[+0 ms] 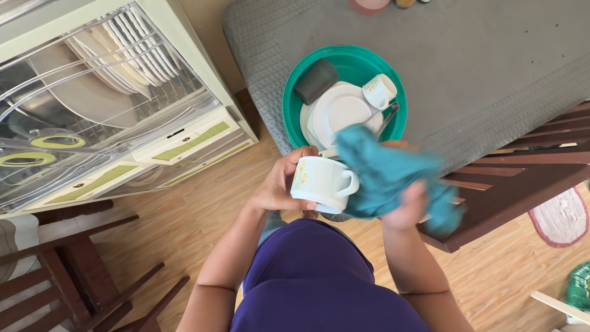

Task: The recorder wipes wet mugs, cups, spoons, and tongs with a blue cloth and organizes them inside a multi-tier plastic dish cabinet.

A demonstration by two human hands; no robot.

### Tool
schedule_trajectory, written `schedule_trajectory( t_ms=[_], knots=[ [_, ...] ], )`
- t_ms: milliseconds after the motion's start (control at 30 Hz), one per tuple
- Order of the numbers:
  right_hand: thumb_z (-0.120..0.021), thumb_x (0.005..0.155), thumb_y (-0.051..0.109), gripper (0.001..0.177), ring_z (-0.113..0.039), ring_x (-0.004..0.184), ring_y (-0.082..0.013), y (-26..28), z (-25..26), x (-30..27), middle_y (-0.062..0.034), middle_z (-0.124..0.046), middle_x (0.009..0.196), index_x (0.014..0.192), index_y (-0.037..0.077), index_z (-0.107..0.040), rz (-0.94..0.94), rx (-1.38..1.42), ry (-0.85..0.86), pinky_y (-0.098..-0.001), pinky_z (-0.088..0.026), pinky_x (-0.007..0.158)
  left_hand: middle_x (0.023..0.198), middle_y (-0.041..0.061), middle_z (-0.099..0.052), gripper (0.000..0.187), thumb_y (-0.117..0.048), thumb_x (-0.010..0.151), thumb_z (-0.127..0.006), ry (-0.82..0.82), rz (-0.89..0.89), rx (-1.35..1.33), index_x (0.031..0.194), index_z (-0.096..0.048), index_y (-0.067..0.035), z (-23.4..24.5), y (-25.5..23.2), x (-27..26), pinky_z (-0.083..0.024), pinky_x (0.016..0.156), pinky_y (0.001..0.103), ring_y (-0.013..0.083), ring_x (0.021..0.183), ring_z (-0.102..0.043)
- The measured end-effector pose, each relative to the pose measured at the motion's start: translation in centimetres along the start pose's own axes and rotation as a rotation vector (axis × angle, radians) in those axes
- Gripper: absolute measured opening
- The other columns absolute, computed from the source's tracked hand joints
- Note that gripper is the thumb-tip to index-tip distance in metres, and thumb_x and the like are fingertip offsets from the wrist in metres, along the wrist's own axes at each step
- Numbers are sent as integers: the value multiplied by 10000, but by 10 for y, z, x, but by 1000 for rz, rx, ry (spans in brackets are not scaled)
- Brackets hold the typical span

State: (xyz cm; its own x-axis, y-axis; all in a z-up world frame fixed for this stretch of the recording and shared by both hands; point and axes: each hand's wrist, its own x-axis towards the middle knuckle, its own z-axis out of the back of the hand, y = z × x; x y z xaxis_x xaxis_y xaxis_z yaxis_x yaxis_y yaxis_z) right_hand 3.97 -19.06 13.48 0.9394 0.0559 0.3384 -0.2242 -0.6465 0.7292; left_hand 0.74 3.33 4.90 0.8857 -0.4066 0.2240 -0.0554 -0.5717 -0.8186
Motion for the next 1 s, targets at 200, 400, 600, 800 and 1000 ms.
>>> schedule_trajectory(
  t_ms=[200, 400, 600, 800, 1000],
  knots=[
    [-634, 1029, 367, 303, -635, 860, -237, -17, 13, -10, -21, -618, 835, 850, 127, -588, 457, -752, 391, -438, -553, 827, 1078, 5, -554, 580, -114, 670, -916, -6, 133, -36, 1123, -555, -79, -29, -21, 21, -428, 933, 276, 121, 1031, -533],
    [-743, 967, 332, 332, -634, 871, -174, -14, 17, -20, -49, -658, 941, 1020, 24, -629, -261, -302, -86, -355, -528, 784, 1041, 38, -512, 574, -62, 667, -932, 111, -87, 661, 1118, -580, -114, -13, -17, 23, -418, 1064, 302, 173, 1092, -511],
    [-827, 867, 180, 245, -614, 669, -209, -32, 7, -34, -57, -633, 764, 883, 47, -622, 5, -1037, 189, -364, -495, 589, 1451, 58, -453, 1170, -158, 560, -910, 40, 189, 248, 1528, -252, -148, -24, -29, 25, -302, 1173, 357, 192, 1386, -420],
    [-845, 819, 189, 321, -609, 620, -310, -41, 21, -38, -102, -596, 705, 760, 78, -549, 352, -1234, 576, -430, -472, 566, 1313, 167, -653, 1016, -104, 579, -889, 2, 343, 319, 1502, -470, -37, 7, 34, 5, -499, 1085, 378, 286, 1233, -618],
    [-794, 803, 214, 251, -660, 666, -337, -58, 16, -51, -118, -643, 738, 793, 66, -591, -16, -1588, 463, -453, -519, 606, 1339, 175, -671, 626, -131, 912, -722, -433, 208, 918, 1508, -538, -82, -37, 63, 4, -556, 1022, 409, 346, 1203, -658]
  ],
)
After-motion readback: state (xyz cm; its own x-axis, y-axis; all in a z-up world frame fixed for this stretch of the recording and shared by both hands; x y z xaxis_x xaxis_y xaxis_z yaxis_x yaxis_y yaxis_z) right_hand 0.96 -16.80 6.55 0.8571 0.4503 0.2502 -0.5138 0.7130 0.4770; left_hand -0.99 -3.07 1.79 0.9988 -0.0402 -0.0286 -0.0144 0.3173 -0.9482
